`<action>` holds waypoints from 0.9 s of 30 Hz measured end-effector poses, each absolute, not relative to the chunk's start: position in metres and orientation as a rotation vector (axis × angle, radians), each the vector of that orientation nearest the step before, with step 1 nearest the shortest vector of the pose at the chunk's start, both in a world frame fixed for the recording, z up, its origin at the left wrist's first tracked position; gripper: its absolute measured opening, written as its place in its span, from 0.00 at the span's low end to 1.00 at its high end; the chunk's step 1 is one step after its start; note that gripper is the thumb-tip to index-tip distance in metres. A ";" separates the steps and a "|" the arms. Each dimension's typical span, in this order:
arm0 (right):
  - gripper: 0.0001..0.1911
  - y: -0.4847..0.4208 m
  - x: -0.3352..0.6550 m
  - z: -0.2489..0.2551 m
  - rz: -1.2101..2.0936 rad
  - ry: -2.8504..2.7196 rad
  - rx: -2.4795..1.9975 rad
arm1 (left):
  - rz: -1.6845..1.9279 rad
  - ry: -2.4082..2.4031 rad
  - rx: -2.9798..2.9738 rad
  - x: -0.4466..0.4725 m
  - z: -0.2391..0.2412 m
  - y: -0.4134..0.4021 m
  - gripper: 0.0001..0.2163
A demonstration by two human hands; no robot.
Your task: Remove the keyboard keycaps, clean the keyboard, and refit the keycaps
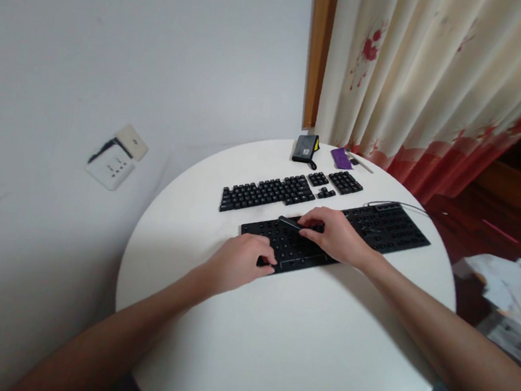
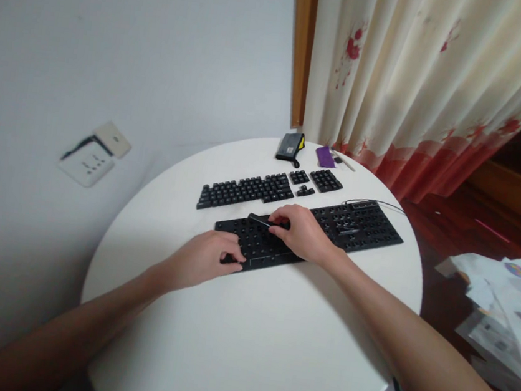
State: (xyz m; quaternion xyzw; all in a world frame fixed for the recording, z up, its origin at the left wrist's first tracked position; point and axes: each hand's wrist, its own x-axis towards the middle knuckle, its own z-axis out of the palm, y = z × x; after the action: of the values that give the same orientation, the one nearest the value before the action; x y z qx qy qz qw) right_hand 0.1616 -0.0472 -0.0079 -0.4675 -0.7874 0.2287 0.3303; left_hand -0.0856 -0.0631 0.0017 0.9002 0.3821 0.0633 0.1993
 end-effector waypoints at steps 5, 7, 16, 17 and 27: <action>0.04 -0.047 0.162 -0.009 0.605 -2.059 -1.204 | 0.174 1.072 2.529 -0.085 0.001 -0.064 0.04; 0.04 -0.046 0.163 -0.009 0.619 -2.050 -1.200 | 0.183 1.058 2.532 -0.086 0.002 -0.063 0.04; 0.04 -0.053 0.163 -0.003 0.756 -2.063 -1.129 | 0.187 0.931 2.450 -0.104 0.012 -0.050 0.05; 0.04 -0.055 0.162 -0.002 0.775 -2.094 -1.106 | 0.254 0.973 2.443 -0.104 0.013 -0.048 0.06; 0.06 -0.069 0.148 0.002 0.877 -2.351 -0.855 | 0.548 1.036 2.325 -0.089 0.008 -0.047 0.10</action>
State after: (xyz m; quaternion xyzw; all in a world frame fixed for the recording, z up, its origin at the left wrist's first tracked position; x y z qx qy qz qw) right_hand 0.1483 -0.0688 0.0016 -0.3128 -0.8604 0.3208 0.2429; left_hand -0.0892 -0.0473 0.0083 0.8609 0.3835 0.2030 0.2657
